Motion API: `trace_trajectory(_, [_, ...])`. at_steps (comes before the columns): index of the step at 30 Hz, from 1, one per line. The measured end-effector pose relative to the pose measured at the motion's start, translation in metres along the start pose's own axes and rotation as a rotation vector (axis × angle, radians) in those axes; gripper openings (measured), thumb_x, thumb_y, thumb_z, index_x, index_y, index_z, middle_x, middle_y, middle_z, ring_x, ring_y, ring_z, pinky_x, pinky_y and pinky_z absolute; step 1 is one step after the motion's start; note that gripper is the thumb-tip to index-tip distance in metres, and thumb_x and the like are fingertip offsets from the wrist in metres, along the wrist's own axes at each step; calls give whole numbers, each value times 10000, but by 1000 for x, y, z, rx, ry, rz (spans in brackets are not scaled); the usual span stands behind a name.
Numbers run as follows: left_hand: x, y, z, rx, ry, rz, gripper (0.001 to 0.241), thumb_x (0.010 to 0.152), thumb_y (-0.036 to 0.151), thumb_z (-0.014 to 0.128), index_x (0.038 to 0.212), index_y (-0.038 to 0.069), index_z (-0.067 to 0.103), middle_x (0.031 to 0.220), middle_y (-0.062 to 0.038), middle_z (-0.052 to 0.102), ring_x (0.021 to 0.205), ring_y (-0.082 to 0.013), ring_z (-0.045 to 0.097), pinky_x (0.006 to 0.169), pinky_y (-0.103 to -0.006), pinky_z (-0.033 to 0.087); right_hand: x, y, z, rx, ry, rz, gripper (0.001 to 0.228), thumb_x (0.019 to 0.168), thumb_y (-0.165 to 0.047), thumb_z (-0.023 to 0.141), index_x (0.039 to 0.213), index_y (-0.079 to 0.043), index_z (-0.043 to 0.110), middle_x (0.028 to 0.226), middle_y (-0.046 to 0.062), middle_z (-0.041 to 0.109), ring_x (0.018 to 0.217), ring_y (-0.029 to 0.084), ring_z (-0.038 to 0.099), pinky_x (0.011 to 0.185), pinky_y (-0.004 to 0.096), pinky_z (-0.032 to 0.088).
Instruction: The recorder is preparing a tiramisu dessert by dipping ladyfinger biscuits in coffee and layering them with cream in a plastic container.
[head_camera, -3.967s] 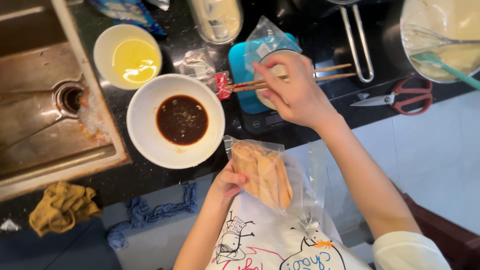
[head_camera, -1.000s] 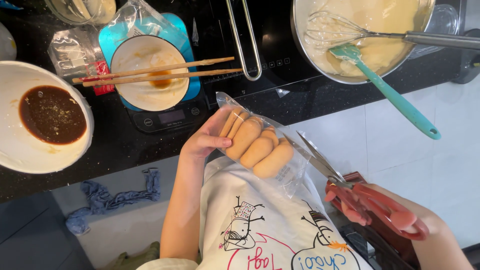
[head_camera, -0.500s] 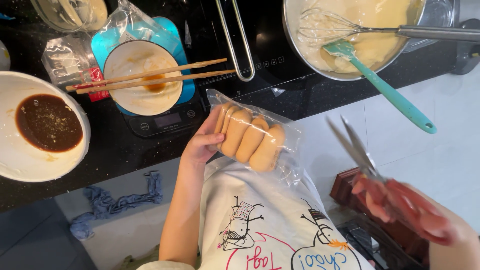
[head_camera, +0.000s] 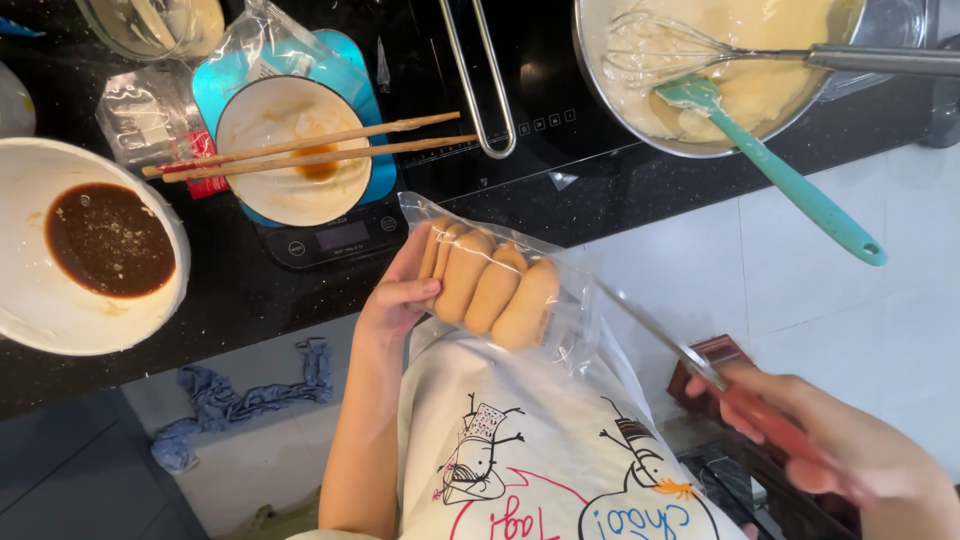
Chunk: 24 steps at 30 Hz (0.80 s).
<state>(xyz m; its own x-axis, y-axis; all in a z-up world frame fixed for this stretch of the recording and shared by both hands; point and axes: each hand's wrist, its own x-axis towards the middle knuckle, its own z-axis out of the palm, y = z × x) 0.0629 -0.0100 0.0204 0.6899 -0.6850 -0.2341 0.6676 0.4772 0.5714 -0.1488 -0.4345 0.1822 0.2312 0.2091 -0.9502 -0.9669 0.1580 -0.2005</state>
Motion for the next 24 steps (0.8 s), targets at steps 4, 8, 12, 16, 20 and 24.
trace_trajectory(4, [1, 1, 2, 37, 49, -30, 956, 739, 203, 774, 1560, -18, 335, 1466, -156, 520, 1372, -257, 517, 1156, -344, 390, -5, -23, 21, -549, 224, -281, 571, 874, -121, 630, 1440, -87, 559, 1079, 112, 671, 873, 188, 623, 771, 305, 514])
trace_trajectory(8, [5, 4, 13, 68, 36, -77, 934, 715, 221, 771, 1535, -6, 385, 1442, -149, 544, 1352, -260, 535, 1132, -345, 406, -9, -64, 66, -768, 409, 0, 859, 782, -37, 685, 1581, -272, 474, 1158, 102, 676, 828, 315, 633, 744, 427, 572])
trace_trajectory(12, [9, 0, 15, 95, -16, -75, 866, 731, 206, 781, 1495, -11, 435, 1413, -156, 568, 1349, -265, 542, 1156, -345, 402, -1, -64, 65, -1009, 383, -179, 1143, 527, -82, 865, 1575, -260, 445, 1244, 34, 689, 983, 226, 689, 824, 340, 598])
trace_trajectory(16, [9, -2, 15, 128, -29, -114, 840, 716, 211, 790, 1465, 14, 466, 1372, -139, 591, 1316, -256, 555, 1133, -342, 410, -8, -90, 96, -1014, 367, -234, 1138, 456, -117, 911, 1512, -247, 508, 1176, 42, 706, 957, 220, 710, 798, 331, 582])
trace_trajectory(20, [12, -5, 11, 125, -33, -95, 820, 729, 203, 791, 1465, 12, 483, 1355, -134, 599, 1299, -255, 563, 1117, -341, 419, -16, -112, 119, -888, 450, 21, 770, 704, -103, 798, 1420, -289, 584, 979, 34, 761, 812, 223, 750, 800, 327, 592])
trace_trajectory(24, [14, -6, 7, 89, -33, -116, 824, 726, 184, 805, 1465, 23, 477, 1354, -132, 595, 1293, -254, 562, 1108, -349, 424, -13, -112, 114, -899, 495, 31, 766, 692, -90, 817, 1409, -266, 611, 898, 45, 785, 801, 205, 719, 795, 313, 576])
